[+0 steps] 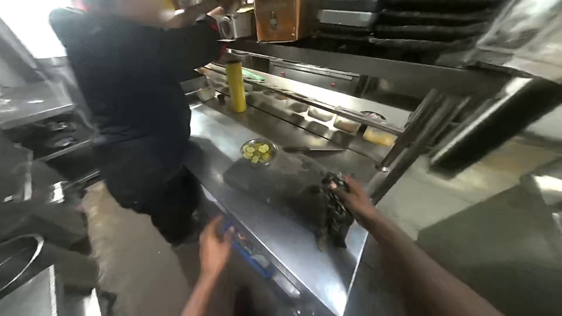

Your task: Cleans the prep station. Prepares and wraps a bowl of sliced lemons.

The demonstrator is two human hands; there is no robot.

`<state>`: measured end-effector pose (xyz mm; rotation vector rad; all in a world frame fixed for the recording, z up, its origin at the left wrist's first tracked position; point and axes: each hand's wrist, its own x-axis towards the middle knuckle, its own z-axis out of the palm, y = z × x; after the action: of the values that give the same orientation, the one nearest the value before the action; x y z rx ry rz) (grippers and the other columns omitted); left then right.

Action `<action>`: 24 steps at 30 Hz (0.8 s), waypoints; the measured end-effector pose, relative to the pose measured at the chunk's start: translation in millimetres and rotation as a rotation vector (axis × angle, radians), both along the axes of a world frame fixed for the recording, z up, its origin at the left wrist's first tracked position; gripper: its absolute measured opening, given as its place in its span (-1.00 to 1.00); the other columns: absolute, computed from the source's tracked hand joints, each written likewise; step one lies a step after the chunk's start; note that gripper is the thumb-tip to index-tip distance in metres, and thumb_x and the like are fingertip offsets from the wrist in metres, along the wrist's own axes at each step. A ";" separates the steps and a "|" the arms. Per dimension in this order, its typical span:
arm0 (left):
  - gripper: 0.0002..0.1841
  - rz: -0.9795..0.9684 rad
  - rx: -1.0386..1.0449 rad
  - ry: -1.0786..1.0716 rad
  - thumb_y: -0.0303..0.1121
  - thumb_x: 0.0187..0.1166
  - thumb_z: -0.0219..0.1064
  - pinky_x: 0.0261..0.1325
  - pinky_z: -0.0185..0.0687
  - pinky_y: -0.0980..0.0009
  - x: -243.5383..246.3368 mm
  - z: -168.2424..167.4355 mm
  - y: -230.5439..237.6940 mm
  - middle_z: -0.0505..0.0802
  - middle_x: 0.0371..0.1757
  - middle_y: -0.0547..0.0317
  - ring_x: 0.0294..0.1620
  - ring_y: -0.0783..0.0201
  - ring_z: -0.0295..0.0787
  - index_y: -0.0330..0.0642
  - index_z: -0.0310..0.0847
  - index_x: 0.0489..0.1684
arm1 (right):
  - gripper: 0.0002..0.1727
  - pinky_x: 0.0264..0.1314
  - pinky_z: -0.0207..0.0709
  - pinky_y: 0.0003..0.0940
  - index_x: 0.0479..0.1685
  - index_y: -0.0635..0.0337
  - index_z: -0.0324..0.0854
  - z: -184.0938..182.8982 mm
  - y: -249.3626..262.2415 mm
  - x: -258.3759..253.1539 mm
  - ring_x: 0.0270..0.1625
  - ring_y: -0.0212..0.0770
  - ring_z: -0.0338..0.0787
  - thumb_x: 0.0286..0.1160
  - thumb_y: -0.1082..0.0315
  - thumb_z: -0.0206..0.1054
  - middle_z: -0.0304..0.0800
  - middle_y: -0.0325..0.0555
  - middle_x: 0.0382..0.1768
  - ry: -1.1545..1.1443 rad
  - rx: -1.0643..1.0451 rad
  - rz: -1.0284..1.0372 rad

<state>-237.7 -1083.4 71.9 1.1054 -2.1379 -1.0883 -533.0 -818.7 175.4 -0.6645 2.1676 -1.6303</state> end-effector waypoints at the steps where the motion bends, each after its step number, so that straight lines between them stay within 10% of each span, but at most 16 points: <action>1: -0.23 -0.036 -0.058 -0.096 -0.07 0.45 0.53 0.66 0.31 -0.24 -27.7 8.0 -35.9 0.56 0.61 -0.26 0.65 -0.28 0.39 -0.21 0.40 0.67 | -0.51 0.34 0.65 0.09 0.56 0.17 0.48 -11.9 -32.1 -28.8 0.26 -0.01 0.76 0.69 0.26 0.33 0.73 0.13 0.28 0.056 0.084 -0.037; 5: 0.22 -0.263 -0.123 -0.447 0.35 0.14 0.61 0.64 0.04 -0.45 -104.5 7.4 -144.0 0.27 0.83 -0.13 0.79 -0.28 0.11 -0.01 0.08 0.88 | -0.44 0.50 0.36 0.49 0.59 -0.01 0.53 -77.8 -137.8 -104.1 0.59 0.38 0.47 0.68 -0.02 0.27 0.53 0.27 0.54 0.176 0.669 -0.215; 8: -0.03 -0.345 -0.165 -0.318 0.15 0.19 0.70 0.36 0.58 -0.26 -123.0 -13.6 -188.2 0.56 0.56 -0.15 0.36 -0.14 0.66 0.00 0.43 0.70 | -0.50 0.53 0.29 0.52 0.51 -0.03 0.61 -90.5 -182.1 -87.7 0.62 0.48 0.37 0.63 0.05 0.32 0.47 0.33 0.57 0.348 0.834 -0.137; 12: -0.08 -0.340 -0.107 -0.226 -0.03 0.09 0.81 0.12 0.74 -0.13 -129.2 -21.5 -202.7 0.65 0.45 -0.11 0.07 -0.06 0.78 -0.02 0.53 0.60 | -0.58 0.42 0.43 0.43 0.20 0.15 0.75 -58.2 -154.1 25.5 0.36 0.42 0.60 0.34 0.26 0.54 0.68 0.35 0.27 0.372 0.837 0.585; 15: -0.08 -0.340 -0.082 -0.199 -0.03 0.03 0.84 0.12 0.70 -0.18 -127.7 -26.8 -204.4 0.64 0.45 -0.14 0.07 -0.10 0.76 -0.07 0.57 0.55 | -0.68 0.11 0.58 0.36 0.14 0.18 0.78 -19.8 -87.7 95.8 0.11 0.26 0.78 0.39 0.41 0.51 0.81 0.21 0.06 -0.056 0.893 1.195; 20: -0.07 -0.352 -0.028 -0.186 -0.02 0.05 0.82 0.12 0.71 -0.13 -126.1 -23.3 -206.8 0.63 0.47 -0.04 0.10 -0.05 0.74 -0.04 0.55 0.58 | -0.61 0.40 0.64 -0.10 0.20 0.03 0.80 13.8 -97.5 22.0 0.30 -0.19 0.75 0.43 0.52 0.29 0.76 -0.13 0.29 0.102 0.599 0.519; 24: -0.10 -0.405 -0.002 -0.189 -0.03 0.14 0.78 0.13 0.72 -0.08 -125.2 -16.8 -210.5 0.64 0.45 -0.05 0.10 -0.03 0.74 -0.06 0.53 0.61 | -0.53 0.38 0.51 0.42 0.36 0.22 0.67 -69.5 -200.0 21.8 0.42 0.42 0.59 0.45 0.33 0.49 0.55 0.38 0.43 0.369 0.752 -0.116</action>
<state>-362.9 -1293.9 55.1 0.8191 -2.5887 -1.1913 -511.2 -1018.7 105.9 -0.6305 2.8543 -0.6402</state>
